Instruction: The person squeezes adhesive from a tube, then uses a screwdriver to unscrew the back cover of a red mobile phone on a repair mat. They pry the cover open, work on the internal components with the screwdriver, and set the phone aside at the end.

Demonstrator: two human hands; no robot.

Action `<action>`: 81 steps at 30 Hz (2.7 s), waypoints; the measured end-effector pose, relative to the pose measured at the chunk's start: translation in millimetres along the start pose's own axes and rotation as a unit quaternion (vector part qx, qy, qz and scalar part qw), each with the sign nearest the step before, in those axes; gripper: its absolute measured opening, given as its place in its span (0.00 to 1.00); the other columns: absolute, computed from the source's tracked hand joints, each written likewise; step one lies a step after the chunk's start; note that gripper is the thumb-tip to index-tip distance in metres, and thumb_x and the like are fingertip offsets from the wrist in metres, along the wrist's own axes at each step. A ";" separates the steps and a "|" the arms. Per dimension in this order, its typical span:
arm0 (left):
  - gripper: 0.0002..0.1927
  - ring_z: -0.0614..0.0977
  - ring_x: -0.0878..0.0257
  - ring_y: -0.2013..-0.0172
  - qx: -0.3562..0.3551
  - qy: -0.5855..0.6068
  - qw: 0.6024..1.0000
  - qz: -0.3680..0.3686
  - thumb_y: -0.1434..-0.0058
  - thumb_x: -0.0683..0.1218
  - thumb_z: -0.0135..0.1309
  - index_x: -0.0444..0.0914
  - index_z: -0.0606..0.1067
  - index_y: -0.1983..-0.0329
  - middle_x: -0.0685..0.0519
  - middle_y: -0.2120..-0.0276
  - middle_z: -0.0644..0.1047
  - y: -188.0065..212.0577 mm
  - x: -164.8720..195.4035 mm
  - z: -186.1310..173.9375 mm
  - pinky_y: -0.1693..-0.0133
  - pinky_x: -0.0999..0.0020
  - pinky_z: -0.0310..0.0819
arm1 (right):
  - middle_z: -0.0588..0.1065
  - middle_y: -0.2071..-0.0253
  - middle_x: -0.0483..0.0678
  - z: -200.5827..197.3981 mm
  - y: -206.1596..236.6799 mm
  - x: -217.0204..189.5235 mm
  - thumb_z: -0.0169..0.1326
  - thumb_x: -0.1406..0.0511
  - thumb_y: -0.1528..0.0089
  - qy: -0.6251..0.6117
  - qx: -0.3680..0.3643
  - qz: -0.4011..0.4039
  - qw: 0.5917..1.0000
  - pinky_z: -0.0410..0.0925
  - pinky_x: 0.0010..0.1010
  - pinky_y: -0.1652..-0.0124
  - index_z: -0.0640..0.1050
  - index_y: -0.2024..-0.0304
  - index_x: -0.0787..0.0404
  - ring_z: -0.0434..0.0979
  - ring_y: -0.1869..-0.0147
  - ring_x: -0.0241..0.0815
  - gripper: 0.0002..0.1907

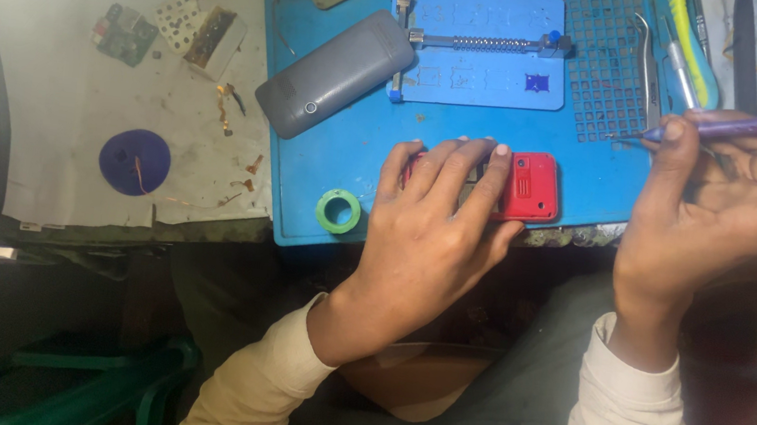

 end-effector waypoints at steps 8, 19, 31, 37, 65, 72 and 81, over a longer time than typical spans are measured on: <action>0.31 0.76 0.50 0.42 0.002 -0.002 1.000 -0.002 0.42 0.49 0.67 0.32 0.73 0.39 0.44 0.44 0.74 -0.4 0.9 -0.6 0.38 0.46 0.64 | 0.72 0.53 0.54 16.1 0.2 -9.9 0.58 0.79 0.37 -0.009 0.023 0.034 0.999 0.80 0.22 0.52 0.44 0.25 0.63 0.80 0.53 0.40 0.48; 0.31 0.76 0.50 0.42 0.003 -0.004 1.000 -0.002 0.42 0.49 0.67 0.32 0.73 0.39 0.44 0.44 0.74 0.0 1.2 -0.1 0.39 0.46 0.64 | 0.72 0.50 0.55 7.9 -4.3 -1.4 0.59 0.80 0.33 -0.056 -0.020 -0.008 0.998 0.82 0.26 0.49 0.40 0.26 0.62 0.82 0.48 0.44 0.48; 0.31 0.76 0.50 0.43 0.010 -0.008 1.000 -0.002 0.43 0.50 0.66 0.32 0.73 0.39 0.44 0.44 0.74 1.2 1.8 0.3 0.39 0.46 0.64 | 0.72 0.51 0.55 10.8 -8.3 -5.2 0.54 0.83 0.34 0.069 -0.074 -0.097 0.990 0.77 0.23 0.47 0.44 0.24 0.56 0.80 0.49 0.42 0.46; 0.29 0.76 0.49 0.43 0.015 -0.009 1.000 0.001 0.42 0.50 0.66 0.32 0.74 0.41 0.44 0.44 0.75 1.3 1.9 -1.0 0.40 0.47 0.64 | 0.74 0.54 0.56 16.6 -8.6 -4.5 0.58 0.85 0.42 -0.106 0.005 0.051 0.993 0.77 0.24 0.53 0.47 0.25 0.63 0.81 0.55 0.45 0.50; 0.30 0.77 0.50 0.43 0.011 -0.009 1.000 0.008 0.41 0.49 0.66 0.32 0.74 0.40 0.44 0.44 0.74 2.6 2.2 -1.1 0.40 0.48 0.64 | 0.71 0.46 0.57 -7.8 -9.7 9.6 0.52 0.83 0.26 0.204 -0.165 -0.235 0.936 0.75 0.25 0.43 0.45 0.26 0.55 0.79 0.44 0.44 0.39; 0.29 0.77 0.49 0.44 0.014 -0.012 1.000 0.008 0.42 0.50 0.66 0.32 0.74 0.40 0.44 0.45 0.74 2.7 2.3 -1.7 0.39 0.47 0.64 | 0.70 0.44 0.57 -27.6 -14.0 31.6 0.50 0.84 0.23 0.312 -0.205 -0.334 0.865 0.74 0.26 0.41 0.46 0.28 0.52 0.78 0.42 0.45 0.37; 0.29 0.77 0.49 0.44 0.010 -0.010 1.000 0.010 0.41 0.50 0.66 0.32 0.74 0.41 0.43 0.44 0.75 2.9 0.2 -1.1 0.40 0.48 0.65 | 0.70 0.44 0.57 -35.1 -11.5 32.9 0.48 0.84 0.23 0.311 -0.198 -0.347 0.863 0.74 0.27 0.42 0.46 0.28 0.53 0.78 0.42 0.44 0.35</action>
Point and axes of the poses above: each hand's wrist, its own y-axis away from the middle knuckle, its own z-axis out of the palm, x = y × z, the point moved 3 cm from there along -y, towards the middle knuckle
